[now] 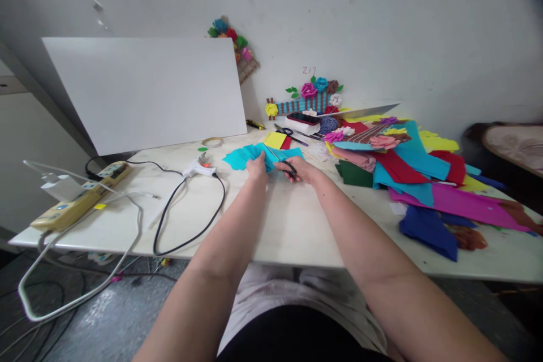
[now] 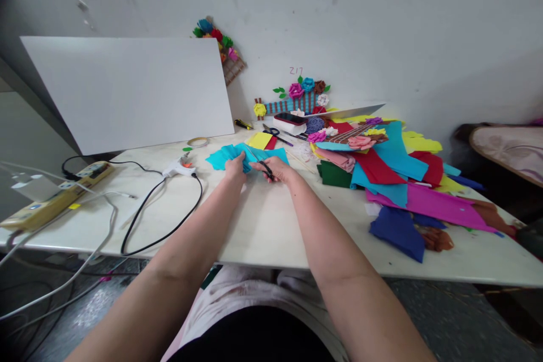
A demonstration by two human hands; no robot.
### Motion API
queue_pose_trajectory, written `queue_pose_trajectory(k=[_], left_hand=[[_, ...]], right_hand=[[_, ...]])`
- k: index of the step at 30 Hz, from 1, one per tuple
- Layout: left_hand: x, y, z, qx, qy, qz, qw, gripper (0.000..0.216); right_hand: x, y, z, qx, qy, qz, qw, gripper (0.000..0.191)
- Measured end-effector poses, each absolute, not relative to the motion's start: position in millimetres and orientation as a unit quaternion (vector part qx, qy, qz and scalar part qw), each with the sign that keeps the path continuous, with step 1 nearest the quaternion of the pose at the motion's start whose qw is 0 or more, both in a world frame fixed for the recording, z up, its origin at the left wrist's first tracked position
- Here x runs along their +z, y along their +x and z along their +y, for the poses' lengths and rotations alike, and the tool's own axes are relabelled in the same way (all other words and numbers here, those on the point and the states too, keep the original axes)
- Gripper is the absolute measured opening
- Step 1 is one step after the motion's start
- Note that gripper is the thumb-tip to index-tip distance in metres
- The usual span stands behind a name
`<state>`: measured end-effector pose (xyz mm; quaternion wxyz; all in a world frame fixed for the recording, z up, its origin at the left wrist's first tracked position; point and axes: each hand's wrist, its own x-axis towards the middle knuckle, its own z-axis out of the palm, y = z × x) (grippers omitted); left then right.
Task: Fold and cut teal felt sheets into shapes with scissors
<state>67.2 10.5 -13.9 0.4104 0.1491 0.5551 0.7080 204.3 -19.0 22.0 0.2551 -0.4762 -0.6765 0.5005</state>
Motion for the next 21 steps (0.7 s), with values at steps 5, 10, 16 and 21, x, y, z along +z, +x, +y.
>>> queue_pose_trajectory(k=[5,10,16,21], left_hand=[[-7.9,68.5,4.1,0.712,0.147,0.547,0.415,0.021],[-7.2,69.2,2.8,0.715,0.155,0.528,0.43,0.02],[-2.6,71.5,-1.7,0.714,0.148,0.543,0.417,0.021],[-5.7,72.1,1.5,0.711,0.153,0.543,0.42,0.02]], right_hand=[[18.8,207.8,-15.3,0.515,-0.463,-0.672,0.262,0.037],[15.6,210.8,-11.4,0.532,-0.44,-0.67,0.271,0.037],[14.8,209.6,-10.7,0.527,-0.443,-0.672,0.273,0.038],[15.5,208.6,-12.0,0.522,-0.446,-0.673,0.275,0.038]])
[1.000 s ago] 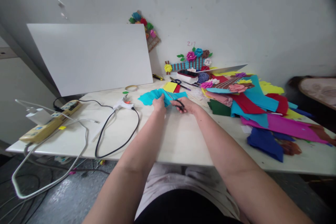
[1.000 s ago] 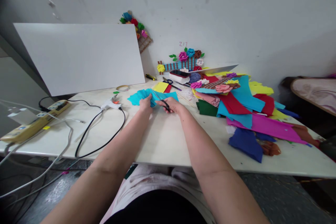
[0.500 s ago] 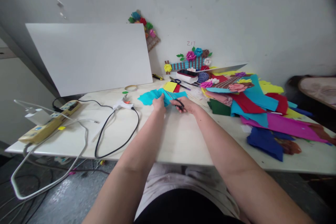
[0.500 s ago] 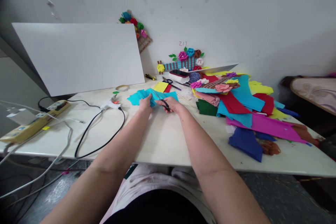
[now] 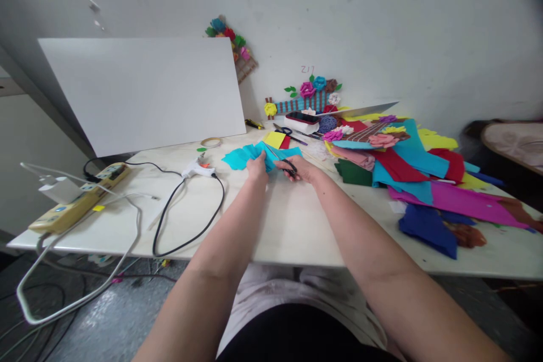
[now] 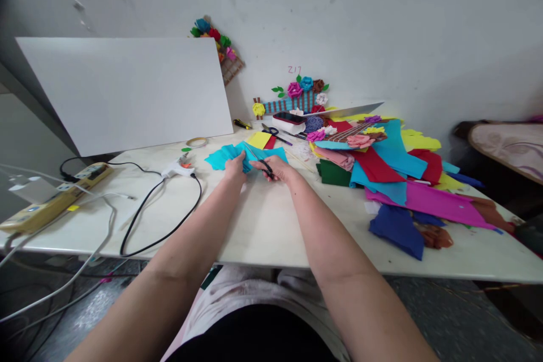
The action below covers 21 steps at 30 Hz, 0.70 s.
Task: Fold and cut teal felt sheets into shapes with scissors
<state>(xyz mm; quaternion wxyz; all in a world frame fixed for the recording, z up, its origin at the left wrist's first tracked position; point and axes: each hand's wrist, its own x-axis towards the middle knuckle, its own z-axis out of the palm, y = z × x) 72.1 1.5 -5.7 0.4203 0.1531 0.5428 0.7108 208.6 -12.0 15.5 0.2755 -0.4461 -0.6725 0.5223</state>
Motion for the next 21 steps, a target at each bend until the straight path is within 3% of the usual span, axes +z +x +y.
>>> queue_pose_trajectory(k=[21], left_hand=[[-7.8,71.7,2.8,0.722,0.154,0.53,0.417,0.023]], right_hand=[[18.9,205.8,-13.4,0.524,-0.473,-0.651,0.278,0.038]])
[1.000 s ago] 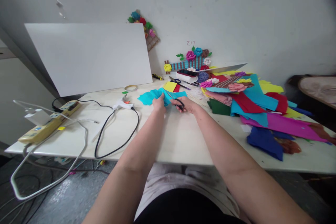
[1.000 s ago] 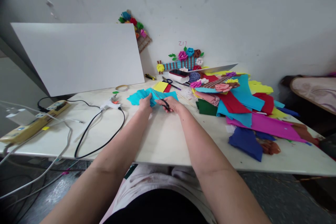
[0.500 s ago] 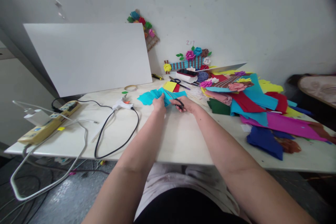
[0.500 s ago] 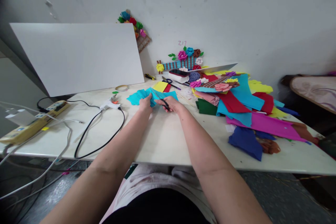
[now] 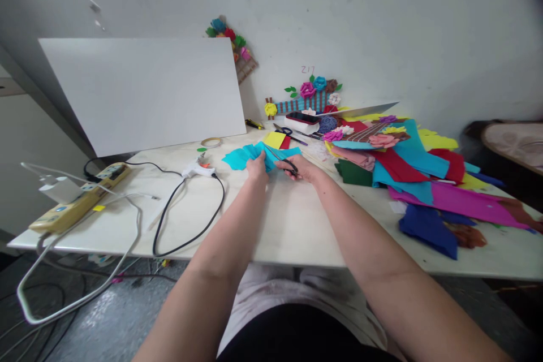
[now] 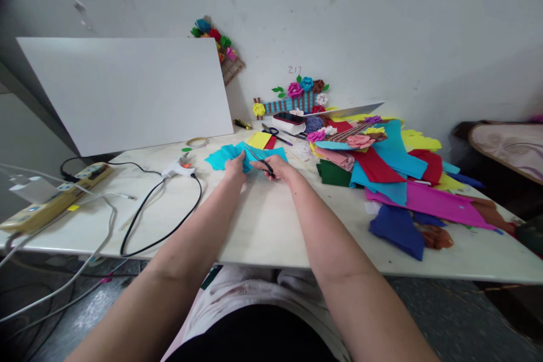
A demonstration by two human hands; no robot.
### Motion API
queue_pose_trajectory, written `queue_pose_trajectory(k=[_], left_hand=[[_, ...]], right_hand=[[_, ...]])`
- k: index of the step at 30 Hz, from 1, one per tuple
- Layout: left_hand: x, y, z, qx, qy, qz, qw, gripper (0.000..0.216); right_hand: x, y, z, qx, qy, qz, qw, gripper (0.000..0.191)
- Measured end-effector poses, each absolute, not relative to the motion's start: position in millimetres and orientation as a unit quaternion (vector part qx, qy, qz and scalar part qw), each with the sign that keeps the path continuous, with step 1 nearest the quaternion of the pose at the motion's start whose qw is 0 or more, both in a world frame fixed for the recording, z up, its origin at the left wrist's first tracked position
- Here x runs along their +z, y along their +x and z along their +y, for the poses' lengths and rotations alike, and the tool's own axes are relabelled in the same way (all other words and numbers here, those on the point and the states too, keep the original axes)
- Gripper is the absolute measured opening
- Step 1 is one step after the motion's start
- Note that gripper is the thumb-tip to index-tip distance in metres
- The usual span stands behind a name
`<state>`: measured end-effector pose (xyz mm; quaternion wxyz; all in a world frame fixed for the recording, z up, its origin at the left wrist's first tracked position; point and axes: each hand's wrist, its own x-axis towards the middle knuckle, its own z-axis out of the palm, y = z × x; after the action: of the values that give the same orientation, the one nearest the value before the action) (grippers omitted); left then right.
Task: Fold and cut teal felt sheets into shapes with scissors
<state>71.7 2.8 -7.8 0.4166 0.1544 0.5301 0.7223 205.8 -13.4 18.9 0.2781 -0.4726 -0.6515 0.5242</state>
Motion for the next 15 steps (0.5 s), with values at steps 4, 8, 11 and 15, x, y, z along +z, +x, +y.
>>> queue_pose_trajectory(k=[4,8,11,15], left_hand=[[-9.0,71.2,3.9,0.724,0.156,0.525,0.419,0.026],[-10.1,70.1,5.9,0.724,0.155,0.527,0.417,0.026],[-10.4,69.5,7.0,0.724,0.154,0.525,0.42,0.024],[-9.7,69.5,6.7,0.727,0.156,0.515,0.425,0.023]], right_hand=[[22.9,204.4,-17.1,0.523,-0.474,-0.649,0.284,0.037],[24.1,202.9,-18.4,0.524,-0.476,-0.646,0.287,0.036],[22.8,202.0,-16.9,0.521,-0.478,-0.647,0.287,0.038],[20.0,202.1,-14.0,0.523,-0.478,-0.647,0.282,0.038]])
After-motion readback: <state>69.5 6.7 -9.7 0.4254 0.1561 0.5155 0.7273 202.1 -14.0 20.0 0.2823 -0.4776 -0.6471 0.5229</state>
